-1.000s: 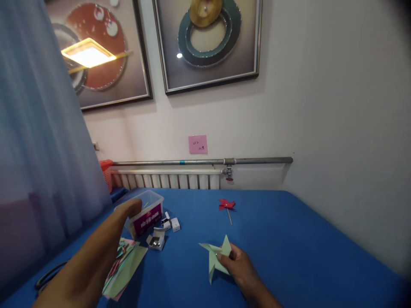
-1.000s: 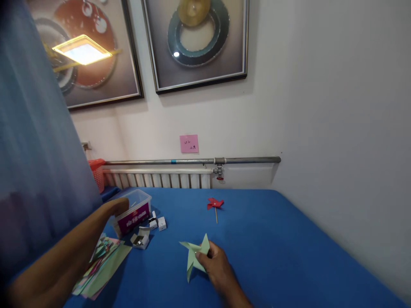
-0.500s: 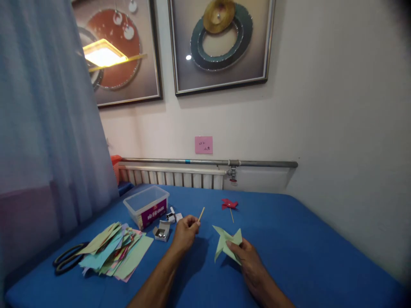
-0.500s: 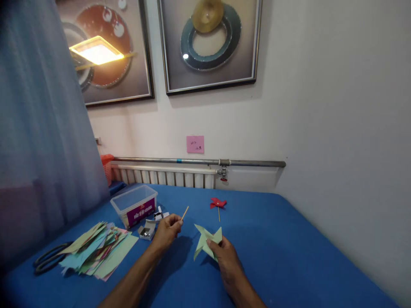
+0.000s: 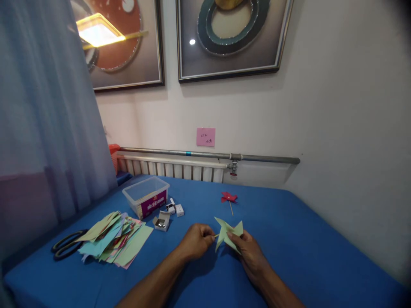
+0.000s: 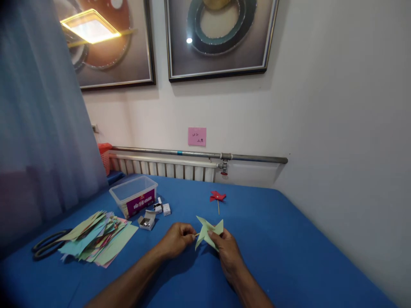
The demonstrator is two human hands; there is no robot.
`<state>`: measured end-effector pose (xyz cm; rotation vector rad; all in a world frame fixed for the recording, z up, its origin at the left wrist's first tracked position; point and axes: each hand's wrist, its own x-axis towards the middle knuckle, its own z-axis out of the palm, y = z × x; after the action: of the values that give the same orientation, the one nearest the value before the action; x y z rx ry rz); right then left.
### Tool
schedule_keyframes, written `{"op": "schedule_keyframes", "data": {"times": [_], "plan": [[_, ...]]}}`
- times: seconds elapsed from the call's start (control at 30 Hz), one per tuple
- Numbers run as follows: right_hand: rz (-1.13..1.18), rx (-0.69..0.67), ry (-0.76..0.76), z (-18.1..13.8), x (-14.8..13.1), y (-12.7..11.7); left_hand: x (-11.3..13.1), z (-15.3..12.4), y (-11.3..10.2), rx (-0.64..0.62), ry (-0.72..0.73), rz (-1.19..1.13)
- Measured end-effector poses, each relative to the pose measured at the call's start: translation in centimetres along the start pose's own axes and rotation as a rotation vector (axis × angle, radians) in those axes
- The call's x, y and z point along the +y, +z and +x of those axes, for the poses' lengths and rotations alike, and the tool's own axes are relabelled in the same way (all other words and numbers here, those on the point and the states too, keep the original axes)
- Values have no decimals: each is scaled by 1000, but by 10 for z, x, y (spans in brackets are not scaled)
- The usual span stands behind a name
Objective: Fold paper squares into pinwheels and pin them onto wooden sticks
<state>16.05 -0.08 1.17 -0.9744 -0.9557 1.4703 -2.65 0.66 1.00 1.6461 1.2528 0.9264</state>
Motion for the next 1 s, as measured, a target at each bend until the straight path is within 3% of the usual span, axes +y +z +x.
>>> {"op": "schedule_keyframes", "data": {"times": [0.77,1.0], "plan": [[-1,49,-23,6,9,-4,6,-2,3,-3,-57,-107],[9,58,-22,6,8,-5,2,-2,5,43,-22,14]]}}
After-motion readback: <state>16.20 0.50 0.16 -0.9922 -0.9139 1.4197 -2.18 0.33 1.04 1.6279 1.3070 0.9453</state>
